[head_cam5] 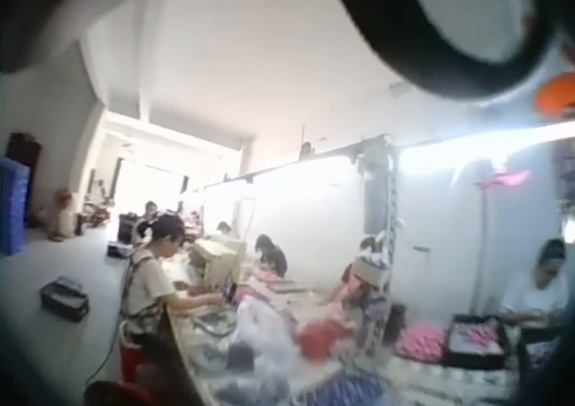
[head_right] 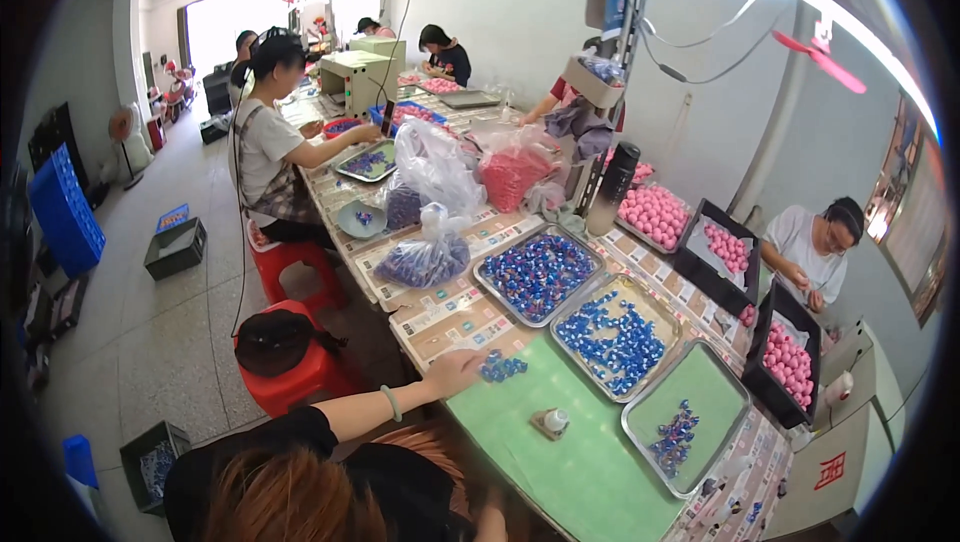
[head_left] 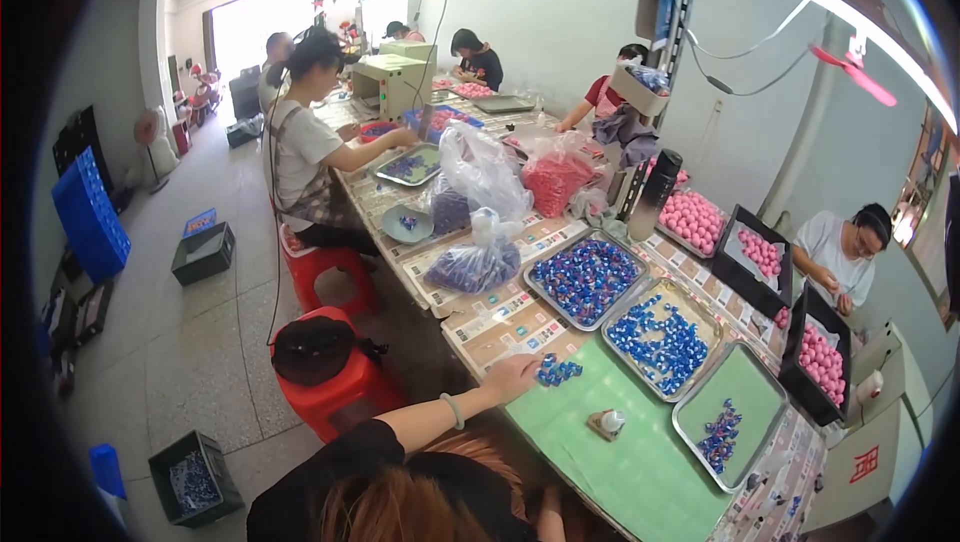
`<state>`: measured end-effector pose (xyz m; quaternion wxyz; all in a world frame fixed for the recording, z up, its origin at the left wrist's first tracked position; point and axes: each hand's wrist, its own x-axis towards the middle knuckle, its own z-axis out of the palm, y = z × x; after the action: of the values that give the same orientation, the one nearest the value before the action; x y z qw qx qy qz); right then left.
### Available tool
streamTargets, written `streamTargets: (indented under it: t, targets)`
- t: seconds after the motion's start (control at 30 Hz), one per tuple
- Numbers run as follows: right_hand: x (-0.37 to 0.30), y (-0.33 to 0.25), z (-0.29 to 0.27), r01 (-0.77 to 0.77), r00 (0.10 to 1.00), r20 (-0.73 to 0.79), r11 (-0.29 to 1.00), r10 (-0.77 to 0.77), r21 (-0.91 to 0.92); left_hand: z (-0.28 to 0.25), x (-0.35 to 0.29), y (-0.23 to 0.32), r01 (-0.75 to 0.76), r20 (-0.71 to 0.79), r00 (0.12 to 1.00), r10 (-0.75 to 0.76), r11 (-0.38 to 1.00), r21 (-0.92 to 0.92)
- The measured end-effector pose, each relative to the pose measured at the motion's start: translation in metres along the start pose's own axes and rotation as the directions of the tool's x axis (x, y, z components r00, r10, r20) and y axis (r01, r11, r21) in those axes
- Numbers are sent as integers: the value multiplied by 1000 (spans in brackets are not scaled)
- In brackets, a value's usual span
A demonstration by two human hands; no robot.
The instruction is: Assembling small blue plastic components at a workshop table.
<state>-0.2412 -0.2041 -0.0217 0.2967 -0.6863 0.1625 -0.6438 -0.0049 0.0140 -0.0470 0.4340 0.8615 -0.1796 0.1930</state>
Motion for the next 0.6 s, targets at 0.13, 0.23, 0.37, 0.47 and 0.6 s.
streamTargets:
  t: [0.13, 0.23, 0.37, 0.47, 0.6]
  targets:
    - [30, 22, 7, 9, 996, -89, 1000, -7, 23, -6, 0, 8, 9, 19, 1000, -9, 1000, 24]
    - [48, 31, 15, 11, 990, -141, 999, -5, 48, 0, -4, 6, 17, 50, 998, -23, 994, 108]
    - [62, 35, 13, 5, 984, -180, 999, 4, 50, -2, -1, 7, -25, 19, 1000, 22, 993, 116]
    - [62, 27, 14, -13, 976, -216, 999, 21, 39, -3, 7, 3, -20, 58, 998, 12, 991, 134]
    - [63, 9, 29, -29, 957, -288, 999, 37, 32, 0, 6, 8, -71, 9, 997, 70, 990, 124]
